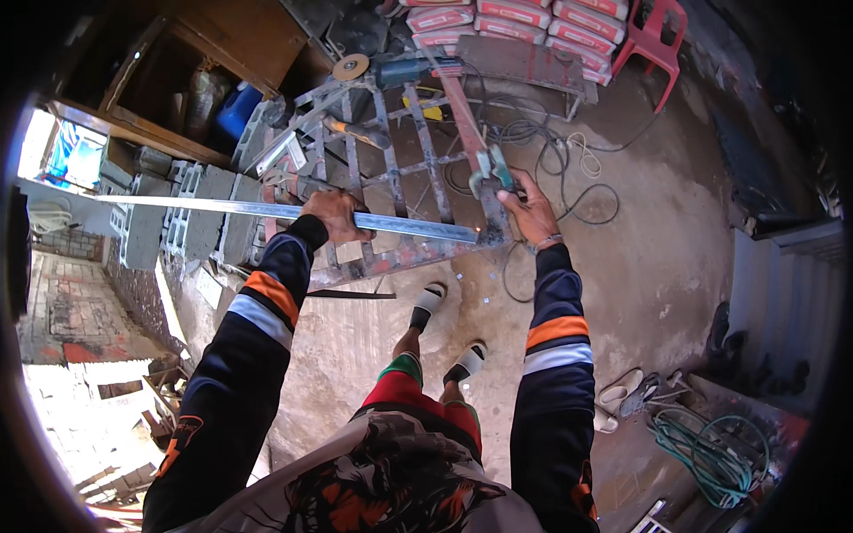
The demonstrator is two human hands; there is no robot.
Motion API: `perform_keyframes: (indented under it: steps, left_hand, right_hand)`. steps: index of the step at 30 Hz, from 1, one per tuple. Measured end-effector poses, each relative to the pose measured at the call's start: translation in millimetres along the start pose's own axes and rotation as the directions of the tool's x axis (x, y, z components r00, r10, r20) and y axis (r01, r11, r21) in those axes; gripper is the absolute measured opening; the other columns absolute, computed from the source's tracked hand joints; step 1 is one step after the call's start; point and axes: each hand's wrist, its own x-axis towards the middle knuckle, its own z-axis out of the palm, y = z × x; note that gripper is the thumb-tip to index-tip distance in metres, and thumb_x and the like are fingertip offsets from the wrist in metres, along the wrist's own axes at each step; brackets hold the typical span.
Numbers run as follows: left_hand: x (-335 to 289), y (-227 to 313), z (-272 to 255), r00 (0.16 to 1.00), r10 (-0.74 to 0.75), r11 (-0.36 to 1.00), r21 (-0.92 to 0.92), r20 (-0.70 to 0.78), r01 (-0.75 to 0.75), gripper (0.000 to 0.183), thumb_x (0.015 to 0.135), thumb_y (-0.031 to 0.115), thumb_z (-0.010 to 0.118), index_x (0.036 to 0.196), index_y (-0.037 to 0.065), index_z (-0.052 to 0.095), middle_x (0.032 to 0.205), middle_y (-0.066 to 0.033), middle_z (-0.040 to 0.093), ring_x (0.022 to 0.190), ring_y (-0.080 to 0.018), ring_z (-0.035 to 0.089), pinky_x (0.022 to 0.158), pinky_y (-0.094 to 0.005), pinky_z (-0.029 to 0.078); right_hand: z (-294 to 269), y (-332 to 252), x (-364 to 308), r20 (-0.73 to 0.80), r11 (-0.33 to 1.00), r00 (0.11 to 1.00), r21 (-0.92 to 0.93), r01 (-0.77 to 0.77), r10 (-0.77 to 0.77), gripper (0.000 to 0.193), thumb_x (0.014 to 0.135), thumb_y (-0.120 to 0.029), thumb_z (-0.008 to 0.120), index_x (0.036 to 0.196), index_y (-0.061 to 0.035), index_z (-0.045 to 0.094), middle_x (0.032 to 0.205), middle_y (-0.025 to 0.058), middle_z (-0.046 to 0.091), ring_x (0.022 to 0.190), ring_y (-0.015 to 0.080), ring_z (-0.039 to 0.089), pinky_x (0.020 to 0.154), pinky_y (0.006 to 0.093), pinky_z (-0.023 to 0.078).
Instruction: The person measures a metal stud with a measuring tape, then hammers it and welds it to form a metal stud frame.
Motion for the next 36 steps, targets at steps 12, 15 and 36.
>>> perform_keyframes:
  steps: [12,15,36]
  left_hand:
    - [-3.2,-12.3,-5.4,0.996,0.084,0.990,-0.115,0.022,-0.081,0.043,0.074,0.059,0.067,0.104,0.030,0.076,0.100,-0.0098,0.074,0.094,-0.0309,0.071,0.083,-0.0427,0.057]
    - [-2.2,-15.3,-4.2,0.995,0.103,0.986,-0.129,0.009,-0.101,0.041,0.073,0.060,0.067,0.098,0.030,0.077,0.092,-0.0108,0.074,0.087,-0.0319,0.072,0.079,-0.0418,0.058]
    - [2.2,-17.0,-6.2,0.988,0.153,0.977,-0.149,0.001,-0.151,0.063,0.072,0.067,0.064,0.093,0.009,0.077,0.090,-0.0160,0.074,0.088,-0.0304,0.073,0.079,-0.0408,0.057]
  right_hand:
    - [-44.2,-45.6,-12.3,0.164,0.944,0.977,-0.323,-0.074,0.133,0.051,0.090,-0.007,0.069,0.138,-0.0036,0.054,0.120,0.0070,0.064,0.108,0.0128,0.059,0.094,0.0283,0.048]
    - [-22.6,-131.2,-38.1,-0.043,0.965,0.991,-0.224,-0.132,0.126,0.009,0.094,-0.004,0.062,0.097,0.0032,0.065,0.084,0.0029,0.066,0.080,0.0103,0.059,0.078,0.0247,0.049]
    - [260.0,-170.7,127.9,0.062,0.723,0.997,-0.687,0.075,-0.045,0.031,0.092,-0.012,0.055,0.121,-0.0037,0.058,0.097,0.0223,0.071,0.091,0.0379,0.071,0.076,0.0499,0.056]
